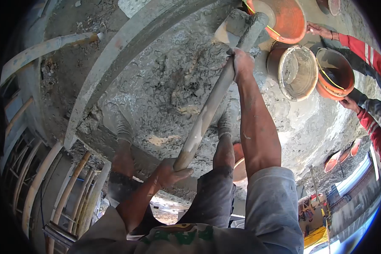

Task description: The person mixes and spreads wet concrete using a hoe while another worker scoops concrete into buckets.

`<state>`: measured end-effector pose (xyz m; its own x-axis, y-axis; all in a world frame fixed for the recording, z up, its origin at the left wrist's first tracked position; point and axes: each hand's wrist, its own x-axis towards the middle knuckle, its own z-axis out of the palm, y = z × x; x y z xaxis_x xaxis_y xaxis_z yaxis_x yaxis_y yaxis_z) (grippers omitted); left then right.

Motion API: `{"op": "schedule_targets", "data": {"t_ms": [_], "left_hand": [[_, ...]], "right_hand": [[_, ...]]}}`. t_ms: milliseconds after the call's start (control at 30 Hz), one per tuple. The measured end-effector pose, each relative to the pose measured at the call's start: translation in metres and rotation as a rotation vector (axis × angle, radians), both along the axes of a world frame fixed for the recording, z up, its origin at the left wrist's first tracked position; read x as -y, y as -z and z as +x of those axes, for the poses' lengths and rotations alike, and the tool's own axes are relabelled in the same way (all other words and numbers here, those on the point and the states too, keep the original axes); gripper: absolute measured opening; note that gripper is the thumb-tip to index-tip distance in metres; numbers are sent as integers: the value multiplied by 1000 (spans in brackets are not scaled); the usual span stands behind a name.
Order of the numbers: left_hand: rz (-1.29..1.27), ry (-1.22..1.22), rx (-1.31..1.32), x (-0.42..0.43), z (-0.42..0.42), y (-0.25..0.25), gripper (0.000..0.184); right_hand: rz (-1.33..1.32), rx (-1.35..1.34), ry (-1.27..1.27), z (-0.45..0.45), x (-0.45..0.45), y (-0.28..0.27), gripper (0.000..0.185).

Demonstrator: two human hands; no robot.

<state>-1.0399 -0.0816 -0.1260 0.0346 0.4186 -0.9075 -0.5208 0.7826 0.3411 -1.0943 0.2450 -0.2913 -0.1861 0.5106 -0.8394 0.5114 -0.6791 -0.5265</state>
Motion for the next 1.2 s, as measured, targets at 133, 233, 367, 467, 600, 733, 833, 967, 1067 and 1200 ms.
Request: {"op": "schedule_targets", "data": {"t_ms": [133, 233, 367, 467, 600, 733, 833, 967, 1067, 1200], "left_hand": [[29, 100, -116, 2, -4, 25, 42], [-6, 264, -99, 20, -10, 0, 45], [-165, 353, -24, 45, -17, -72, 48], [-518, 90, 163, 115, -14, -115, 54], [-627, 369, 187, 109, -26, -175, 55], [-632, 497, 195, 120, -24, -206, 60], [-493, 600, 110, 115, -11, -169, 65], [-164, 522, -115, 75, 13, -51, 56], [-72, 458, -43, 38, 16, 6, 54], [-79, 360, 13, 75, 53, -3, 53]], "right_hand": [[-54, 37, 47, 25, 9, 67, 21], [-113, 61, 89, 41, 39, 55, 20], [-384, -35, 165, 78, 122, 81, 18], [-484, 162, 184, 84, 230, 60, 21], [-568, 236, 249, 113, 325, 21, 25], [-567, 125, 303, 162, 358, -1, 21], [-587, 28, 558, 168, 274, -20, 15], [-165, 31, 317, 146, 113, 16, 18], [-15, 41, 185, 130, 40, 53, 24], [-65, 101, 165, 136, 85, 38, 27]]}}
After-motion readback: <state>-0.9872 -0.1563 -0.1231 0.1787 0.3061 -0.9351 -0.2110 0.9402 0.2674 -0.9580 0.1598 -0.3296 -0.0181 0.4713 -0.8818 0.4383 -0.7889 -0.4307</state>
